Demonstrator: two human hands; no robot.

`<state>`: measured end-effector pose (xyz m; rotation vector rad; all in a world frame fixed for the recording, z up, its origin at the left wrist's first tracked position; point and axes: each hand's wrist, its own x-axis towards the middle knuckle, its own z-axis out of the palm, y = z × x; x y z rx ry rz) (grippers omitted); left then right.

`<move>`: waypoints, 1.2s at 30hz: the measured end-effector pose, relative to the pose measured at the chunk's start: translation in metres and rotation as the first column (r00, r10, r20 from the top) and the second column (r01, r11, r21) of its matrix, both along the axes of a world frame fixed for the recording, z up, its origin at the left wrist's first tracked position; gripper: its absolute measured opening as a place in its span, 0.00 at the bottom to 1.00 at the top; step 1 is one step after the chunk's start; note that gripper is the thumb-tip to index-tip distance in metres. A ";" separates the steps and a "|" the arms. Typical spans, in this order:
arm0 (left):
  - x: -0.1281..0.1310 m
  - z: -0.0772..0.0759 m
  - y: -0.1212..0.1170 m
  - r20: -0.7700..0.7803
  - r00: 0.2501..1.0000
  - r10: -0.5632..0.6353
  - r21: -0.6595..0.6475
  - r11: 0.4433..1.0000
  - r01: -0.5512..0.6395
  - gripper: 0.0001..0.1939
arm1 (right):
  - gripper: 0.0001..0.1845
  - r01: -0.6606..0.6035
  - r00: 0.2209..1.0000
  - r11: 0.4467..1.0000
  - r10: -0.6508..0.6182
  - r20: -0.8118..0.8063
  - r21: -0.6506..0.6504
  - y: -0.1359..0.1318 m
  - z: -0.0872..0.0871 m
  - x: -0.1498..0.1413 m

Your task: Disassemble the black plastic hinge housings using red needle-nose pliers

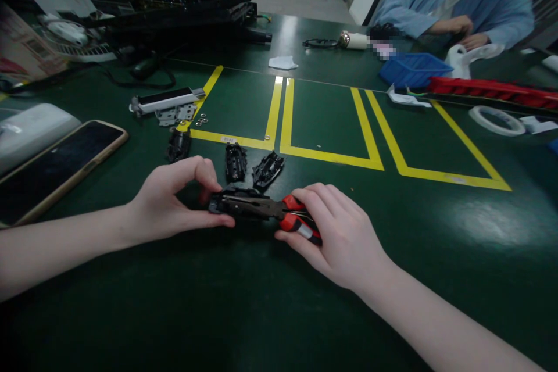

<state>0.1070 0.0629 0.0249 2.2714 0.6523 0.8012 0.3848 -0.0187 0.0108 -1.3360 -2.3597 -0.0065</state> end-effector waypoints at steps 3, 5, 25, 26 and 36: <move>0.001 0.002 0.000 -0.034 0.999 0.006 -0.018 1.000 -0.006 0.18 | 0.21 0.003 1.000 1.000 -0.003 0.002 -0.005 0.001 0.000 0.000; 0.001 0.002 -0.001 -0.042 0.999 0.005 -0.064 0.998 -0.008 0.18 | 0.21 -0.001 1.000 1.000 0.001 -0.005 -0.006 0.001 0.001 0.000; 0.004 0.002 0.005 -0.095 0.915 -0.392 -0.189 0.909 0.370 0.25 | 0.21 -0.116 0.993 0.991 0.115 -0.027 -0.065 0.003 0.003 -0.005; 0.005 0.003 0.004 -0.109 0.916 -0.386 -0.173 0.915 0.365 0.24 | 0.21 -0.117 0.993 0.991 0.116 -0.023 -0.062 0.003 0.003 -0.005; 0.006 -0.001 -0.005 -0.256 0.943 -0.211 0.117 0.962 0.247 0.20 | 0.22 -0.117 0.993 0.993 0.117 0.026 -0.011 0.001 0.004 -0.007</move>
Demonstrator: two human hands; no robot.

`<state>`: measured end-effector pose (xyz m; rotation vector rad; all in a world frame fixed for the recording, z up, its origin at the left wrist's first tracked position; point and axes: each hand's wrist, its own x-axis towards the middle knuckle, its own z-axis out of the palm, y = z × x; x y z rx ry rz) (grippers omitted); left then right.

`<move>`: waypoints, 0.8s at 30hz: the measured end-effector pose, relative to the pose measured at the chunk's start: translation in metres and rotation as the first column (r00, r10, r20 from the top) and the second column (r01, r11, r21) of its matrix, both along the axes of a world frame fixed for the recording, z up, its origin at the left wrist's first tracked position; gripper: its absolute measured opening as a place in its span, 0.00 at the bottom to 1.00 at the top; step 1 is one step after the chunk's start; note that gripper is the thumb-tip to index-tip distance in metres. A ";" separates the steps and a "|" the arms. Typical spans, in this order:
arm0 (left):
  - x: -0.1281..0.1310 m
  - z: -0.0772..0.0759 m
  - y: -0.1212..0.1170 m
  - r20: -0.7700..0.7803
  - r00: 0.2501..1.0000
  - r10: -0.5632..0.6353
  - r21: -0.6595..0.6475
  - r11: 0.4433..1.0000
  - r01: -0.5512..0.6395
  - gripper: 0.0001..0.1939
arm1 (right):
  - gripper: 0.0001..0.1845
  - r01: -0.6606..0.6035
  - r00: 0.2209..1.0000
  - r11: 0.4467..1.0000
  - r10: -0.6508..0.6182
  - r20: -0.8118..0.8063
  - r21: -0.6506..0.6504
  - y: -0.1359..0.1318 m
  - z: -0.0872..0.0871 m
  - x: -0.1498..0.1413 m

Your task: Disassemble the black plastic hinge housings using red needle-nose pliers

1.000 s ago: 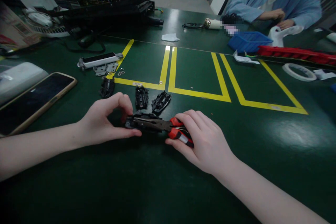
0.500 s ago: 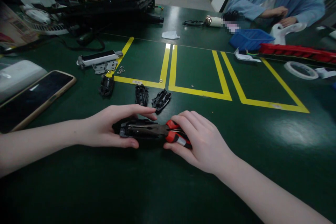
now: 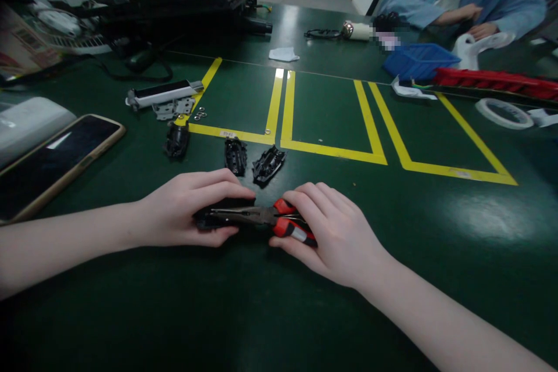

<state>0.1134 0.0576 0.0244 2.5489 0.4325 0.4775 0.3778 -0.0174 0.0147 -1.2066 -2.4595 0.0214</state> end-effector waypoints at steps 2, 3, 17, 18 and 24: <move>0.001 -0.002 -0.001 -0.008 1.000 0.018 0.062 0.998 -0.017 0.21 | 0.23 -0.004 1.000 1.000 0.004 0.018 0.017 0.000 0.002 -0.001; 0.001 -0.002 -0.001 -0.012 1.000 0.028 0.088 0.996 -0.026 0.21 | 0.23 -0.006 1.000 1.000 0.005 0.029 0.024 0.000 0.003 -0.002; 0.001 -0.002 0.002 -0.039 0.998 0.040 -0.016 0.999 -0.041 0.23 | 0.22 0.041 0.997 0.998 -0.044 0.064 0.040 -0.001 0.005 -0.006; 0.001 -0.002 0.003 -0.036 0.999 0.034 -0.043 0.998 -0.035 0.23 | 0.22 0.043 0.997 0.998 -0.045 0.057 0.035 -0.001 0.005 -0.006; 0.001 0.002 0.004 -0.051 0.999 0.002 -0.095 0.995 -0.007 0.23 | 0.24 0.047 0.999 0.998 -0.048 0.022 0.029 0.000 0.005 -0.005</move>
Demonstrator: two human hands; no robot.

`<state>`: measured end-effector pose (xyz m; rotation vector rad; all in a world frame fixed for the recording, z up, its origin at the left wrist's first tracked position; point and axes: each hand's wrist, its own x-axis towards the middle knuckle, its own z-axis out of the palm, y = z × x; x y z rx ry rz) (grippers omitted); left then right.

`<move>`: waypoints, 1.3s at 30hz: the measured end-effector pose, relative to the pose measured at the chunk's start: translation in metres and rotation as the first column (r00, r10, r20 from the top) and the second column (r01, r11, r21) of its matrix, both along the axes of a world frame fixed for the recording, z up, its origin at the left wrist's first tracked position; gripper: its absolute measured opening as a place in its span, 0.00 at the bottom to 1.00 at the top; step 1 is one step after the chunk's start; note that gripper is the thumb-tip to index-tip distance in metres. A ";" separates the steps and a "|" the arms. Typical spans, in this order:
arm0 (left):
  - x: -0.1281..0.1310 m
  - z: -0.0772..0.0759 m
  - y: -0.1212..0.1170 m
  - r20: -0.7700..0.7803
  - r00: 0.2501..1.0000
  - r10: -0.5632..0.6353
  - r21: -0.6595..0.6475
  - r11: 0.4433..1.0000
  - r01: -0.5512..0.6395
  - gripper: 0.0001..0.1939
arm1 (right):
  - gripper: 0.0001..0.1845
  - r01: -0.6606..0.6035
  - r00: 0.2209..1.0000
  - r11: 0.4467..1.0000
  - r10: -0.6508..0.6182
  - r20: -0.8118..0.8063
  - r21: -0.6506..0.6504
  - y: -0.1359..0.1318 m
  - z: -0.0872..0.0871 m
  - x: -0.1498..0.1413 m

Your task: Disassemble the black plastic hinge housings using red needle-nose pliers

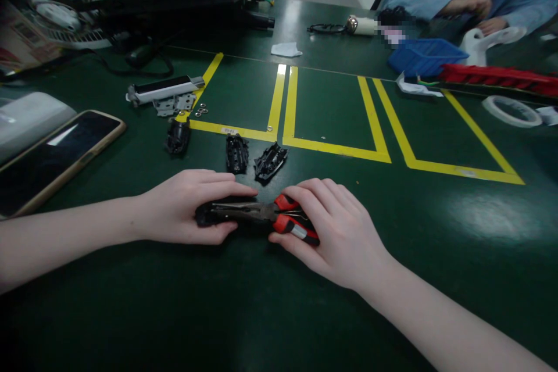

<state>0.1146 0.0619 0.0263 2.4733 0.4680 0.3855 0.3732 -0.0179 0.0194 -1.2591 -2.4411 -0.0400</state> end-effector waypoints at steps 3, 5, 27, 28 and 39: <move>0.000 0.001 0.000 0.016 1.000 0.002 -0.010 1.000 -0.002 0.22 | 0.24 0.024 0.999 1.000 -0.024 -0.041 0.011 0.000 -0.002 0.003; -0.001 0.000 0.000 0.033 0.999 0.016 -0.036 0.999 -0.015 0.22 | 0.23 0.042 0.996 0.999 -0.039 -0.084 0.034 0.000 -0.002 0.005; -0.002 -0.008 -0.003 0.059 0.980 0.190 0.311 0.929 -0.199 0.26 | 0.23 0.066 0.992 0.996 -0.072 -0.103 -0.056 -0.008 -0.003 -0.002; -0.002 -0.008 -0.003 0.057 0.981 0.188 0.321 0.927 -0.196 0.26 | 0.23 0.064 0.992 0.997 -0.069 -0.103 -0.054 -0.008 -0.003 -0.002; -0.003 -0.005 -0.004 0.044 0.986 0.163 0.159 0.973 -0.168 0.33 | 0.22 0.018 0.997 0.999 -0.021 -0.072 -0.037 -0.007 -0.007 0.002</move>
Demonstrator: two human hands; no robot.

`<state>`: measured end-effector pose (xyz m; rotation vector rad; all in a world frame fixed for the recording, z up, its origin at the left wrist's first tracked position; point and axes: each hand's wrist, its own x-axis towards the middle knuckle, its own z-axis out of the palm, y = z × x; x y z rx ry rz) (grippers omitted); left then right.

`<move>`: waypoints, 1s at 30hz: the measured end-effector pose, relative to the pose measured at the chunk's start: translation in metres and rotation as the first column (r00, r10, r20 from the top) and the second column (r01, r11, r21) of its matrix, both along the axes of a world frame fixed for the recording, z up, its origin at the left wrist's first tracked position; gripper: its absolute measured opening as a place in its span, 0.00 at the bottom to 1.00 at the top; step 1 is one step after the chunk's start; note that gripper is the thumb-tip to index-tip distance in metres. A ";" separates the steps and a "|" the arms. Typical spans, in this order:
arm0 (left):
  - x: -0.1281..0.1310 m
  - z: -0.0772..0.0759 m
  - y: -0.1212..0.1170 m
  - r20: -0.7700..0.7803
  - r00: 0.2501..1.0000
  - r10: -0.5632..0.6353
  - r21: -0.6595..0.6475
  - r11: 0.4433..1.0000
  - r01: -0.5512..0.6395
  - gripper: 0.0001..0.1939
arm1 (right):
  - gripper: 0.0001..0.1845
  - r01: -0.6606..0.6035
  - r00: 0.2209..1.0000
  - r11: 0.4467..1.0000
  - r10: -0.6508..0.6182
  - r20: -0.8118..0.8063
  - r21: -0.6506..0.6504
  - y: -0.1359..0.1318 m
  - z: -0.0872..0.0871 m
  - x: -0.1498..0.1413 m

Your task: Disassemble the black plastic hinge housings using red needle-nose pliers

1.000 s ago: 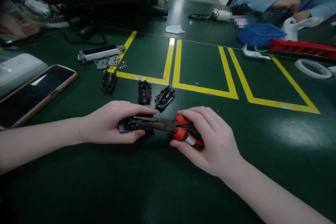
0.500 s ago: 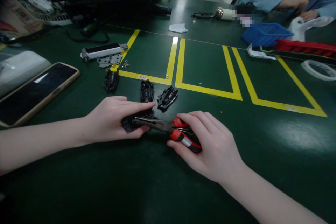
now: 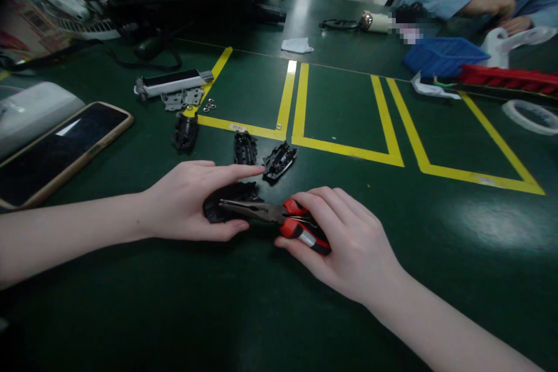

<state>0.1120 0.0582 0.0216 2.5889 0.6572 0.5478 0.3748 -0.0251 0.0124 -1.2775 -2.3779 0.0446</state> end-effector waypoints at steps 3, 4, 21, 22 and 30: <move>-0.002 0.001 0.003 0.075 0.994 -0.074 -0.064 0.995 0.079 0.41 | 0.23 -0.012 0.999 1.000 0.011 0.040 0.019 0.001 0.001 0.003; -0.002 0.002 0.005 0.088 0.988 -0.127 -0.062 0.989 0.133 0.42 | 0.24 -0.019 0.998 0.999 0.017 0.058 0.029 0.001 0.001 0.004; -0.012 0.006 0.015 -0.054 0.959 -0.279 -0.052 0.960 0.276 0.37 | 0.25 -0.143 0.968 0.979 0.107 0.225 0.149 0.005 0.006 0.015; -0.012 0.006 0.015 -0.065 0.958 -0.279 -0.054 0.960 0.276 0.37 | 0.25 -0.147 0.967 0.977 0.110 0.230 0.152 0.005 0.006 0.016; -0.018 0.004 0.022 -0.119 0.953 -0.279 0.020 0.959 0.283 0.40 | 0.22 -0.071 0.996 0.994 0.067 0.052 0.087 0.008 0.007 0.016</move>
